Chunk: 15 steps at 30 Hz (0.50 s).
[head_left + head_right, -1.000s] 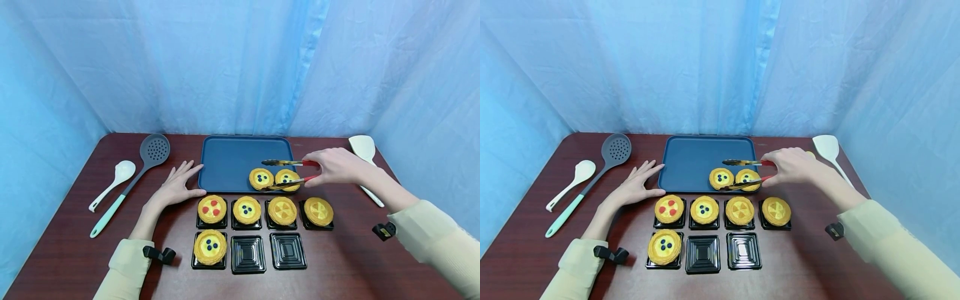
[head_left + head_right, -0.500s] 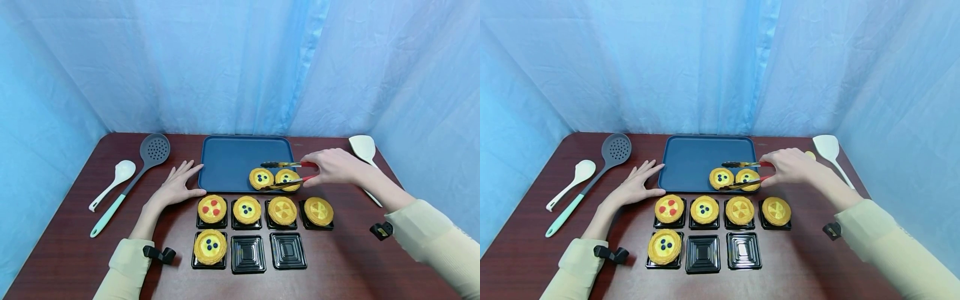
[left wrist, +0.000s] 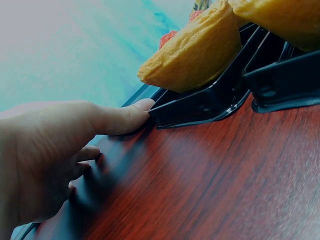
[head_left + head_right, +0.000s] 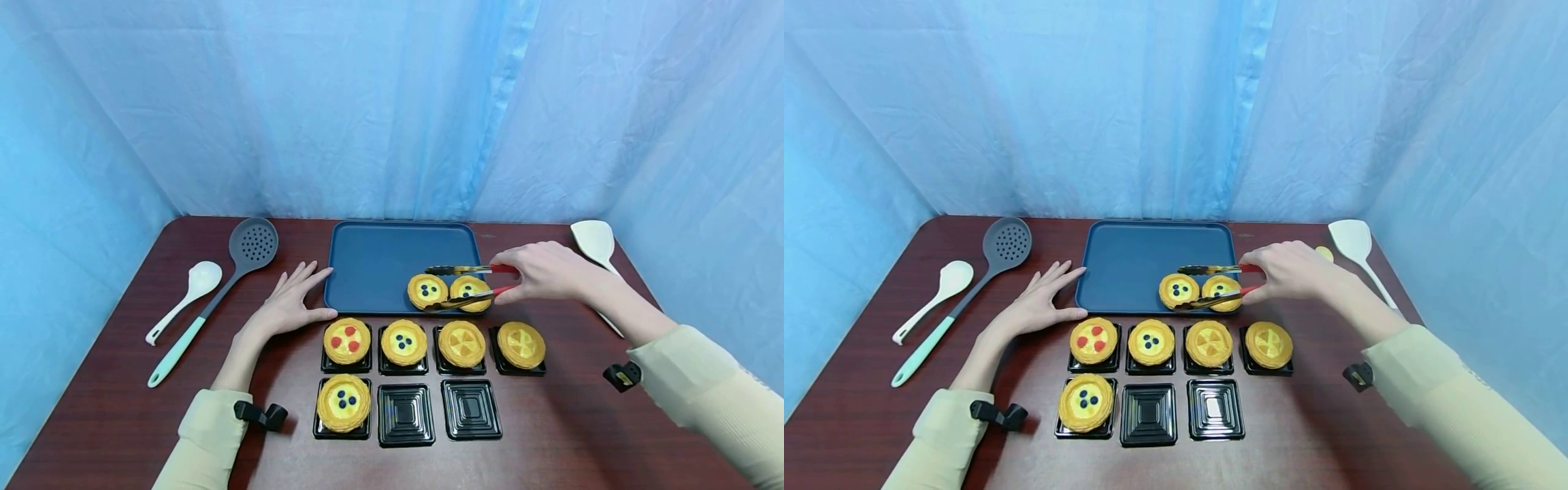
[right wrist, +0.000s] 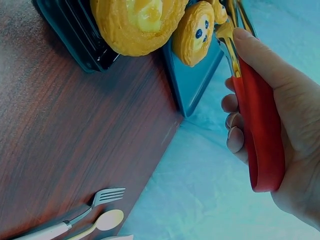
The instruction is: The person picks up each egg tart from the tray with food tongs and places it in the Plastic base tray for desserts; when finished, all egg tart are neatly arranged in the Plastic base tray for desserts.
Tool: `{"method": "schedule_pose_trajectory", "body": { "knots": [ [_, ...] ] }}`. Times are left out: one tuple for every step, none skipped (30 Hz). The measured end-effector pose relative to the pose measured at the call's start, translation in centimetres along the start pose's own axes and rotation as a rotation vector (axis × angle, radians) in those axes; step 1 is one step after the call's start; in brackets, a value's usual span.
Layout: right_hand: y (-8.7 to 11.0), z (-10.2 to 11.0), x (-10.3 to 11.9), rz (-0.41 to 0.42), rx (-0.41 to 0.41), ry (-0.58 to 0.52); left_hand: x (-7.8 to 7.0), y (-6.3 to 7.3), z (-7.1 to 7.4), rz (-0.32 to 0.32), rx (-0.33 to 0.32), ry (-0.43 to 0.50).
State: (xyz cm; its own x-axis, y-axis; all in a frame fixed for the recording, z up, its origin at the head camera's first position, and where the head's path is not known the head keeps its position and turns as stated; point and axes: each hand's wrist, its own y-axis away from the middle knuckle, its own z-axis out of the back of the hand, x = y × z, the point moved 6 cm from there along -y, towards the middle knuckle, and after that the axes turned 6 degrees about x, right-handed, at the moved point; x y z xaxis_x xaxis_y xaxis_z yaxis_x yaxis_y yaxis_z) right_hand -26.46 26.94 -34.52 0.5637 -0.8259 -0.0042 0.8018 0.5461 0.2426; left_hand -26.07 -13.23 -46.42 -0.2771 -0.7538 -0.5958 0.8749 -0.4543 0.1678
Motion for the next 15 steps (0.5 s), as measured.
{"method": "schedule_pose_trajectory", "body": {
  "knots": [
    [0.00, 0.03, 0.04, 0.002, -0.002, -0.001, 0.00, 0.00, 0.00, -0.002, -0.001, -0.003],
    [0.00, 0.03, 0.04, 0.004, -0.002, -0.002, -0.02, 0.02, 0.03, -0.003, -0.002, -0.005],
    [-0.01, 0.02, 0.05, 0.005, -0.003, -0.002, -0.02, 0.02, 0.03, -0.005, -0.002, -0.006],
    [0.00, 0.04, 0.09, 0.009, -0.006, -0.001, -0.01, 0.02, 0.01, -0.008, -0.003, -0.007],
    [-0.01, 0.05, 0.12, 0.010, -0.008, 0.000, -0.02, 0.03, 0.01, -0.010, -0.003, -0.008],
    [-0.01, 0.05, 0.12, 0.011, -0.008, 0.001, -0.03, 0.04, 0.01, -0.012, -0.003, -0.009],
    [0.00, 0.08, 0.15, 0.011, -0.009, 0.002, -0.05, 0.07, 0.04, -0.013, -0.003, -0.007],
    [-0.01, 0.08, 0.13, 0.010, -0.009, 0.003, -0.04, 0.07, 0.03, -0.013, -0.002, -0.004],
    [0.00, 0.11, 0.15, 0.011, -0.010, 0.003, -0.05, 0.09, 0.03, -0.013, -0.001, -0.002],
    [0.00, 0.13, 0.16, 0.011, -0.011, 0.004, -0.07, 0.10, 0.04, -0.013, 0.000, 0.001],
    [0.00, 0.14, 0.14, 0.008, -0.009, 0.004, -0.09, 0.14, 0.07, -0.012, 0.001, 0.004],
    [0.00, 0.15, 0.14, 0.008, -0.009, 0.004, -0.09, 0.14, 0.05, -0.012, 0.002, 0.006],
    [0.00, 0.16, 0.15, 0.009, -0.010, 0.003, -0.09, 0.16, 0.06, -0.012, 0.003, 0.009],
    [-0.01, 0.15, 0.15, 0.008, -0.009, 0.003, -0.10, 0.18, 0.07, -0.011, 0.004, 0.009],
    [0.00, 0.17, 0.17, 0.008, -0.009, 0.003, -0.13, 0.20, 0.10, -0.010, 0.005, 0.010]
  ]
}}
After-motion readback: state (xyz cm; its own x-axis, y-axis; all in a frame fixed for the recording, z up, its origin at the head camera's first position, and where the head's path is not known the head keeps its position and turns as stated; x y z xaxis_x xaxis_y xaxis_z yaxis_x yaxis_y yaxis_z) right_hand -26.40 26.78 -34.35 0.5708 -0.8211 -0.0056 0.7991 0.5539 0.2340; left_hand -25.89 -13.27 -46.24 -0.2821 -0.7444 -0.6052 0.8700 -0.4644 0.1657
